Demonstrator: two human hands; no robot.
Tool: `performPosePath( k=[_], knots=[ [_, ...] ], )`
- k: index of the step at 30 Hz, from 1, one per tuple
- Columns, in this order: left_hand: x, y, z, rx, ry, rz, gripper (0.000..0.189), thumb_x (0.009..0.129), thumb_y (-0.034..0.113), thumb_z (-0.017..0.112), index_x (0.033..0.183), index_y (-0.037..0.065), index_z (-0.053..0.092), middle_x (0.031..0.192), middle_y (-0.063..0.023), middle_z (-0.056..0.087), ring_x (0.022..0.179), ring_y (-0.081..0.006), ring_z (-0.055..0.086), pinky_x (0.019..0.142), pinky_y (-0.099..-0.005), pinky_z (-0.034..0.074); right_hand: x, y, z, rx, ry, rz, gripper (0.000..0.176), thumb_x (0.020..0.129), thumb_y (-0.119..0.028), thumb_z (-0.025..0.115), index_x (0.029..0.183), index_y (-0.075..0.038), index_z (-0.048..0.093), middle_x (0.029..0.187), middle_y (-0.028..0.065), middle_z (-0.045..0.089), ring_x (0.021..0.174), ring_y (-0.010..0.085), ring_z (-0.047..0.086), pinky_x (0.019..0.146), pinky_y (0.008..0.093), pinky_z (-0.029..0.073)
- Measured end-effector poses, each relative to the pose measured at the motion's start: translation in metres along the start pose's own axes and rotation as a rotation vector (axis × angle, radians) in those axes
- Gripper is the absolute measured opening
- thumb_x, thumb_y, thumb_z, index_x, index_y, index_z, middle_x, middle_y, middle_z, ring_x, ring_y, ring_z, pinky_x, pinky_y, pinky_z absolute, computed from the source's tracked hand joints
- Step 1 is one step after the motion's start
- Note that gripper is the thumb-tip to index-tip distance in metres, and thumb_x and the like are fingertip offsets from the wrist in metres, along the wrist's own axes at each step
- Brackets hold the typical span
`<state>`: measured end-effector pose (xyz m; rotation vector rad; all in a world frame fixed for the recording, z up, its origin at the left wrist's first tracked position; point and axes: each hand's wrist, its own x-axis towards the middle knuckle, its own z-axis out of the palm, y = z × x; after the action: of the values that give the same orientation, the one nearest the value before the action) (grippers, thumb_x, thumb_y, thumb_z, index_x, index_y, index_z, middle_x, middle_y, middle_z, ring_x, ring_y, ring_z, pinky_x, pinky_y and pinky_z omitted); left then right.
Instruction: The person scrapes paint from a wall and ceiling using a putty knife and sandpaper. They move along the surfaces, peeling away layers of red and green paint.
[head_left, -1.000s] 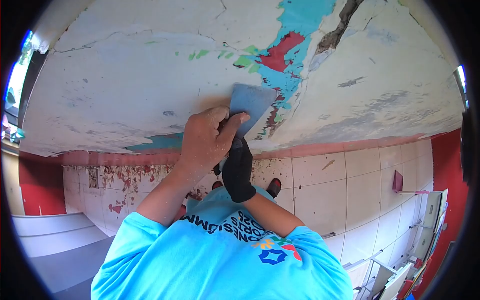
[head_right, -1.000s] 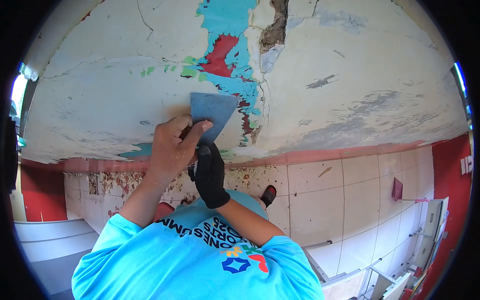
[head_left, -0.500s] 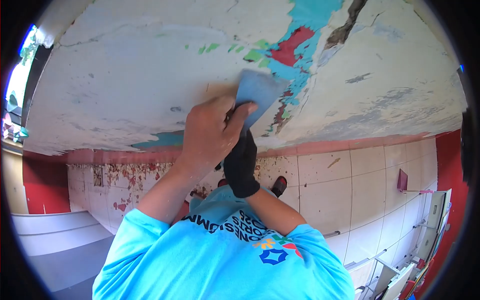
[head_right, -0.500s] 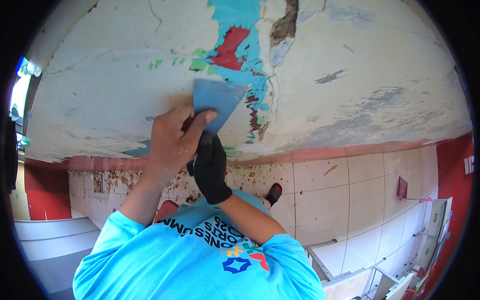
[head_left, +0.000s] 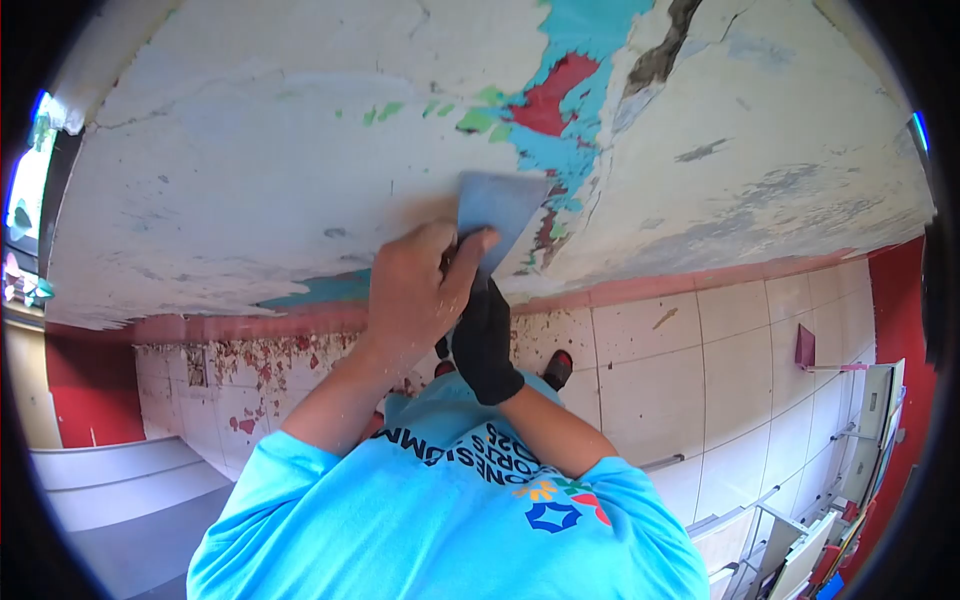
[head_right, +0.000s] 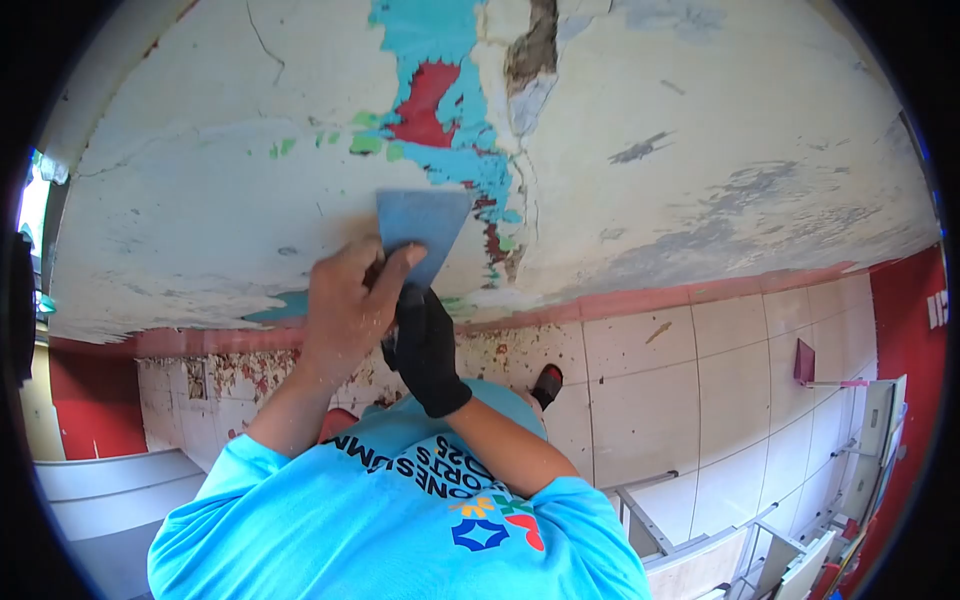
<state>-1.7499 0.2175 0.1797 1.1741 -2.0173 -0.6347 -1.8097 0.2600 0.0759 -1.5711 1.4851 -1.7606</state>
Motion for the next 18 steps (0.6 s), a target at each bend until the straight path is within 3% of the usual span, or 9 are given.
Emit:
performPosePath(
  k=[2, 4, 5, 7, 11, 14, 16, 17, 18],
  knots=[
    [0.006, 0.01, -0.007, 0.011, -0.04, -0.015, 0.035, 0.079, 0.017, 0.068, 0.059, -0.001, 0.045, 0.052, -0.0149, 0.044, 0.042, -0.0272, 0.04, 0.043, -0.0354, 0.033, -0.006, -0.004, 0.001, 0.075, -0.039, 0.066, 0.027, 0.073, -0.001, 0.059, 0.097, 0.0, 0.045, 0.076, 0.0163, 0.05, 0.065, 0.0338, 0.052, 0.056, 0.0403, 0.042],
    [-0.001, 0.005, -0.008, 0.011, -0.003, -0.004, 0.036, 0.079, 0.017, 0.068, 0.059, -0.001, 0.045, 0.052, -0.0151, 0.044, 0.042, -0.0265, 0.04, 0.043, -0.035, 0.033, -0.008, -0.001, 0.004, 0.174, -0.101, 0.315, 0.029, 0.071, 0.0, 0.059, 0.096, 0.0, 0.045, 0.076, 0.0168, 0.05, 0.065, 0.0353, 0.052, 0.056, 0.0417, 0.042],
    [-0.001, 0.005, -0.008, 0.009, 0.039, 0.016, 0.036, 0.079, 0.017, 0.068, 0.059, -0.002, 0.045, 0.052, -0.0152, 0.043, 0.042, -0.0258, 0.039, 0.042, -0.0347, 0.032, -0.008, 0.001, 0.004, 0.174, -0.102, 0.307, 0.029, 0.071, 0.0, 0.059, 0.096, 0.0, 0.045, 0.076, 0.0168, 0.05, 0.065, 0.0353, 0.052, 0.056, 0.0417, 0.042],
    [0.006, 0.01, -0.007, -0.006, 0.074, 0.037, 0.036, 0.079, 0.018, 0.068, 0.059, -0.002, 0.045, 0.052, -0.0154, 0.043, 0.042, -0.0254, 0.039, 0.042, -0.0343, 0.032, -0.008, 0.005, 0.004, -0.01, -0.029, 0.023, 0.028, 0.071, 0.001, 0.059, 0.096, 0.001, 0.045, 0.076, 0.0173, 0.05, 0.065, 0.0364, 0.052, 0.057, 0.0429, 0.042],
    [0.011, 0.015, -0.015, -0.047, -0.008, -0.067, 0.038, 0.08, 0.02, 0.067, 0.058, -0.002, 0.044, 0.052, -0.0158, 0.044, 0.042, -0.026, 0.037, 0.043, -0.034, 0.031, 0.011, -0.016, -0.007, -0.229, -0.008, -0.132, 0.029, 0.071, 0.003, 0.059, 0.096, 0.002, 0.045, 0.076, 0.0169, 0.05, 0.064, 0.0364, 0.052, 0.056, 0.0426, 0.042],
    [0.004, 0.013, -0.022, 0.038, -0.027, -0.016, 0.034, 0.08, 0.021, 0.066, 0.06, -0.002, 0.05, 0.053, -0.0165, 0.045, 0.044, -0.0284, 0.04, 0.044, -0.0359, 0.032, 0.005, -0.018, 0.003, -0.025, -0.008, -0.019, 0.031, 0.07, 0.004, 0.059, 0.097, 0.002, 0.045, 0.077, 0.0168, 0.05, 0.064, 0.0369, 0.051, 0.055, 0.0423, 0.042],
    [0.014, 0.027, -0.026, 0.044, 0.002, 0.012, 0.032, 0.08, 0.022, 0.065, 0.062, -0.002, 0.052, 0.054, -0.017, 0.046, 0.045, -0.0296, 0.042, 0.045, -0.0369, 0.033, 0.006, -0.028, 0.002, 0.047, 0.005, 0.076, 0.013, 0.081, -0.005, 0.053, 0.092, -0.001, 0.047, 0.075, 0.017, 0.05, 0.065, 0.0351, 0.052, 0.055, 0.0418, 0.041],
    [0.013, 0.032, -0.028, 0.045, 0.021, 0.024, 0.031, 0.08, 0.023, 0.065, 0.064, -0.002, 0.055, 0.055, -0.0175, 0.047, 0.047, -0.0308, 0.044, 0.046, -0.0379, 0.034, 0.006, -0.039, 0.001, 0.05, -0.008, 0.09, 0.013, 0.081, -0.005, 0.053, 0.092, -0.001, 0.047, 0.075, 0.017, 0.05, 0.065, 0.0351, 0.052, 0.055, 0.0418, 0.041],
    [0.011, 0.031, -0.029, 0.045, 0.019, 0.014, 0.031, 0.08, 0.023, 0.065, 0.064, -0.002, 0.055, 0.055, -0.0175, 0.047, 0.047, -0.0308, 0.044, 0.046, -0.0379, 0.034, 0.013, -0.051, 0.0, 0.288, -0.021, 0.333, 0.011, 0.087, -0.012, 0.046, 0.09, -0.001, 0.048, 0.074, 0.0156, 0.051, 0.065, 0.0321, 0.053, 0.057, 0.0411, 0.041]
  ],
)
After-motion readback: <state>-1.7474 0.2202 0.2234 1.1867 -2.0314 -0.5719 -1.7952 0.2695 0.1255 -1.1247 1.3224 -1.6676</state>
